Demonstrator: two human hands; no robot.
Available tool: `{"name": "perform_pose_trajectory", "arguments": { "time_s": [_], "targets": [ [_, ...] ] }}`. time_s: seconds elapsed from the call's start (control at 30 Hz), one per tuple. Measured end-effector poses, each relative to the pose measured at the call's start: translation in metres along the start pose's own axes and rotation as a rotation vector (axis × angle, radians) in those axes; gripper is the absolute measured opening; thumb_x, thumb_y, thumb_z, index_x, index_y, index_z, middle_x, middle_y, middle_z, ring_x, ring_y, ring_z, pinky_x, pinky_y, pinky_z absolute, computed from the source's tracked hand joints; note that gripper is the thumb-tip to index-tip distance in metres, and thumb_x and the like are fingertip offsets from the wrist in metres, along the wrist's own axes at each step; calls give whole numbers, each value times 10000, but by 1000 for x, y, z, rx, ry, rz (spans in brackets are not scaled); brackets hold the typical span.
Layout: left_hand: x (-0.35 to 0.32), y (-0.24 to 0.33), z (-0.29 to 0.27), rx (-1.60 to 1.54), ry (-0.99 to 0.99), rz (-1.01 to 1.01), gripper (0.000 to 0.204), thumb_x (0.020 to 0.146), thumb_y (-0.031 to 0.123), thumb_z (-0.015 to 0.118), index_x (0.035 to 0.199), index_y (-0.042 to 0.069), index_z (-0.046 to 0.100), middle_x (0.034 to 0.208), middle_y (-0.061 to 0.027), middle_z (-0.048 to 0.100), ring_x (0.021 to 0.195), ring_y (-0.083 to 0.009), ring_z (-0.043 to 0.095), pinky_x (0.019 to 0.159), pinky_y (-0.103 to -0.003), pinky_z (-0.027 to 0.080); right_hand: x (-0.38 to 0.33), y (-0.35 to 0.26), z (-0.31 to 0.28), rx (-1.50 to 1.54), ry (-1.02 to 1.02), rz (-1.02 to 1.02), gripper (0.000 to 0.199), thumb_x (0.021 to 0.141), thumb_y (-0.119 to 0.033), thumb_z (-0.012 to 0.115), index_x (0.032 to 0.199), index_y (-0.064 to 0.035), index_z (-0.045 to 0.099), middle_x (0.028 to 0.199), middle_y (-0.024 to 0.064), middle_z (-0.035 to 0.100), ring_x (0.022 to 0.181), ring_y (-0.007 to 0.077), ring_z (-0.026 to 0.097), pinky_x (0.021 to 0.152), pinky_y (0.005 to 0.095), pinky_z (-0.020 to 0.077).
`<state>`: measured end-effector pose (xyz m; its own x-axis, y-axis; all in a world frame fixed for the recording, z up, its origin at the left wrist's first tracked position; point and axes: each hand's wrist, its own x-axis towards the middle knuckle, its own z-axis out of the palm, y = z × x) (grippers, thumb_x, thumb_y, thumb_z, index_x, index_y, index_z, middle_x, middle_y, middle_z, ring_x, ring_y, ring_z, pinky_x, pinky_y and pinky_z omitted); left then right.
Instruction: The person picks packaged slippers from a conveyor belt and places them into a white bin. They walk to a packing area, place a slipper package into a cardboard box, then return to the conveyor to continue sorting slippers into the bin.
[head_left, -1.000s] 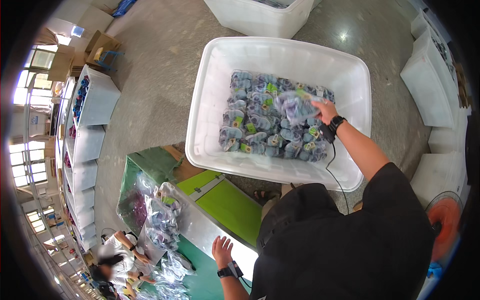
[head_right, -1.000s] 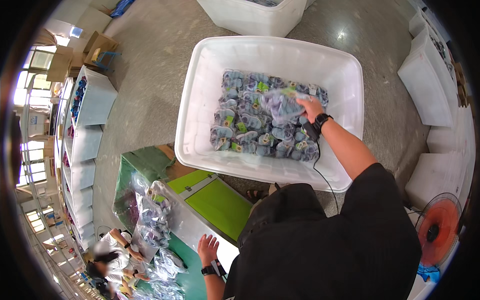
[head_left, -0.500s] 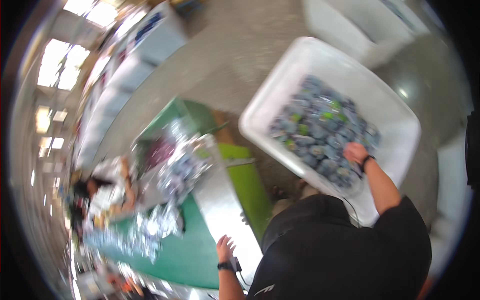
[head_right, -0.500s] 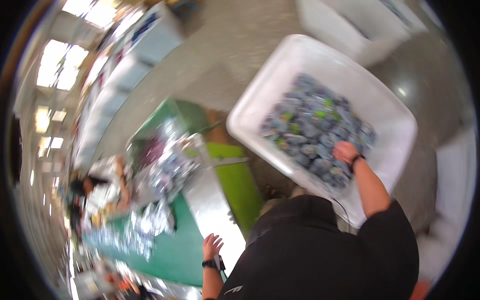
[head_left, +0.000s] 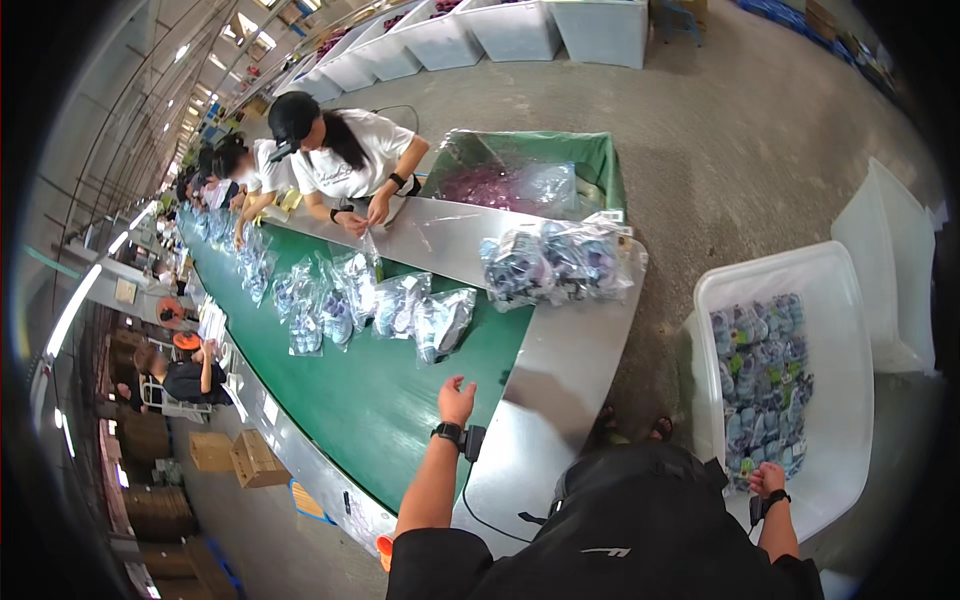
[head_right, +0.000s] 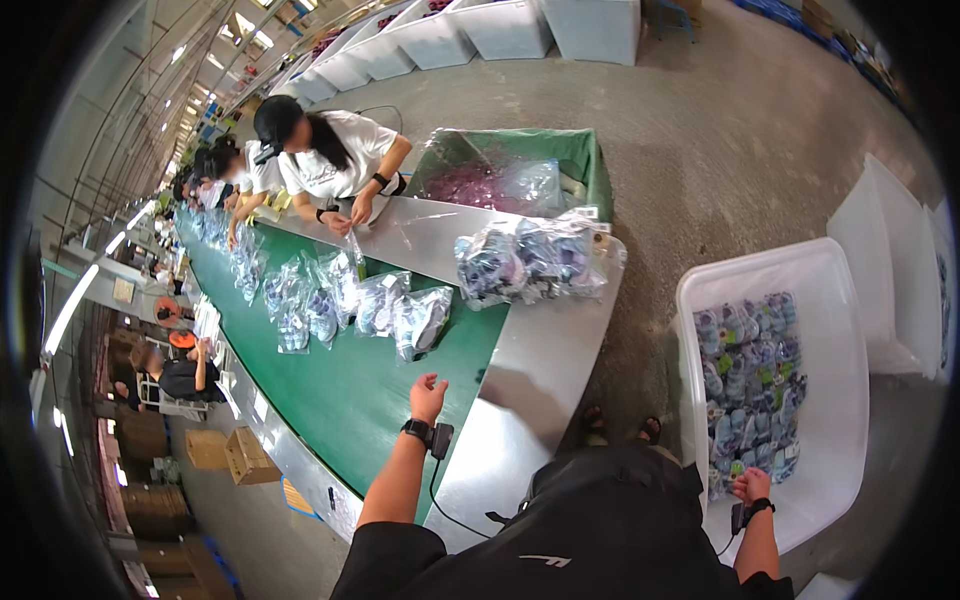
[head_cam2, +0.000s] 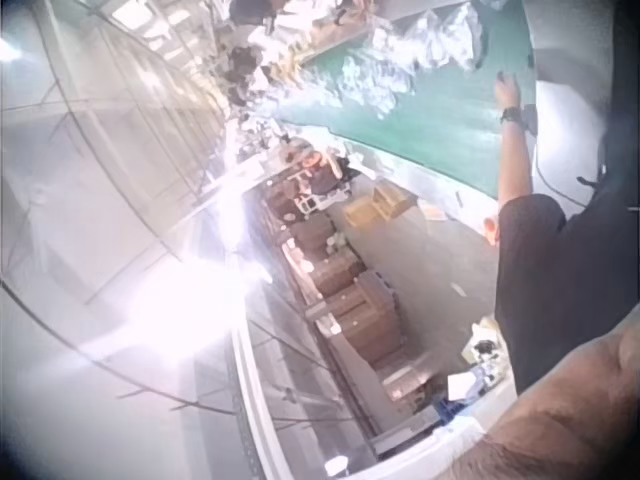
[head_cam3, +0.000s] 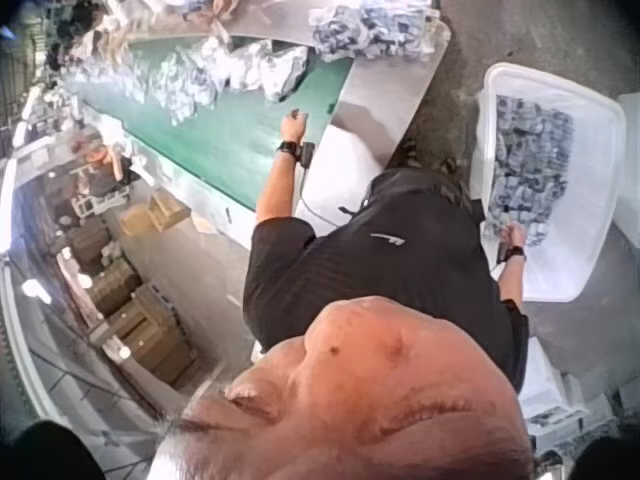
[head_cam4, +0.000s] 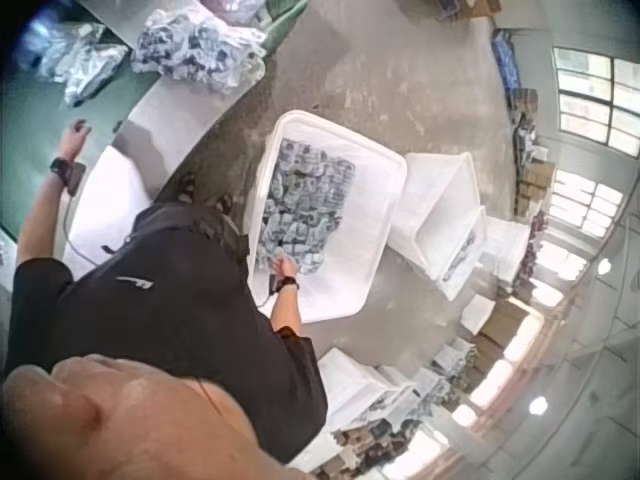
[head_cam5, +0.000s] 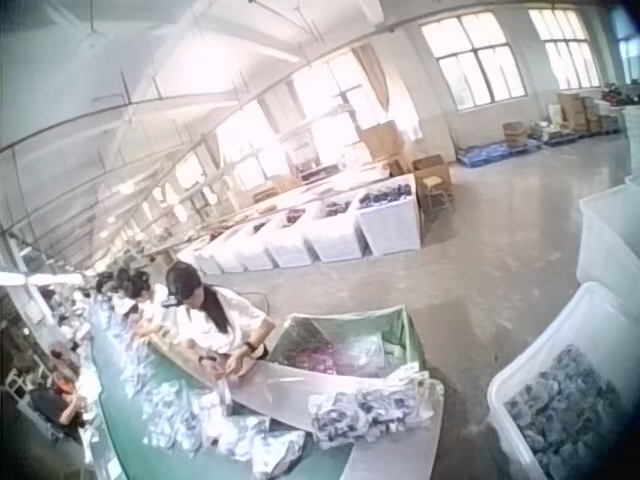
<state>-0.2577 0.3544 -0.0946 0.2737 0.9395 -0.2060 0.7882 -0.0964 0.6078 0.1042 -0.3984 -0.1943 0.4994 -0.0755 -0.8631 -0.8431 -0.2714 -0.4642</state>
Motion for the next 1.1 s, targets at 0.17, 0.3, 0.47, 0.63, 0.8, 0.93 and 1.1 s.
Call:
{"name": "perform_pose_trajectory", "arguments": {
  "time_s": [0.17, 0.3, 0.47, 0.63, 0.8, 0.93, 1.1],
  "targets": [
    [84, -21, -25, 81, 160, 28, 550, 747, 323, 760, 1134, -46, 632, 1109, -245, 659, 1054, -373, 627, 928, -418, 478, -42, -37, 55, -114, -39, -119, 248, 907, -107, 538, 1146, -47, 507, 804, 89, 603, 595, 182, 625, 432, 290, 477],
    [155, -41, -32, 59, 150, -93, 638, 748, 341, 738, 1194, -90, 592, 1198, -292, 609, 1142, -397, 584, 982, -418, 451, -92, -56, 87, -287, -39, -223, 337, 876, -123, 595, 1190, -17, 535, 845, 94, 641, 674, 177, 666, 523, 280, 537],
    [203, -73, -11, -133, 83, -259, 752, 737, 417, 758, 1238, -106, 557, 1250, -279, 592, 1184, -375, 570, 1007, -399, 436, -145, -77, 107, -492, -82, -347, 323, 872, -90, 600, 1175, 10, 556, 875, 99, 655, 723, 178, 674, 580, 273, 552],
    [180, -81, 22, -368, 139, -319, 876, 652, 288, 864, 1281, -139, 429, 1249, -281, 544, 1147, -350, 550, 981, -402, 437, -160, -75, 115, -540, -52, -283, 314, 875, -86, 607, 1168, 12, 552, 886, 104, 667, 721, 185, 676, 575, 278, 545],
    [107, -59, 21, -658, -12, -104, 727, 683, 143, 822, 1255, -86, 436, 1204, -215, 544, 1073, -283, 570, 943, -372, 458, -152, -69, 117, -671, -76, -219, 311, 876, -100, 608, 1169, -9, 563, 882, 99, 678, 727, 187, 684, 598, 309, 550],
    [18, -29, 21, -302, 138, 290, 546, 642, -27, 714, 1146, 46, 517, 1182, -117, 511, 1065, -288, 549, 831, -350, 510, -144, -80, 128, -750, -132, -354, 276, 892, -97, 591, 1148, 3, 573, 859, 86, 672, 735, 158, 661, 606, 287, 536],
    [-62, -27, 33, -467, 98, 184, 414, 735, -45, 589, 1135, 38, 521, 1271, -120, 440, 1072, -251, 533, 848, -326, 501, -141, -93, 154, -670, -215, -389, 281, 891, -100, 606, 1148, 10, 582, 856, 83, 661, 749, 150, 646, 646, 284, 536]
  ]
}}
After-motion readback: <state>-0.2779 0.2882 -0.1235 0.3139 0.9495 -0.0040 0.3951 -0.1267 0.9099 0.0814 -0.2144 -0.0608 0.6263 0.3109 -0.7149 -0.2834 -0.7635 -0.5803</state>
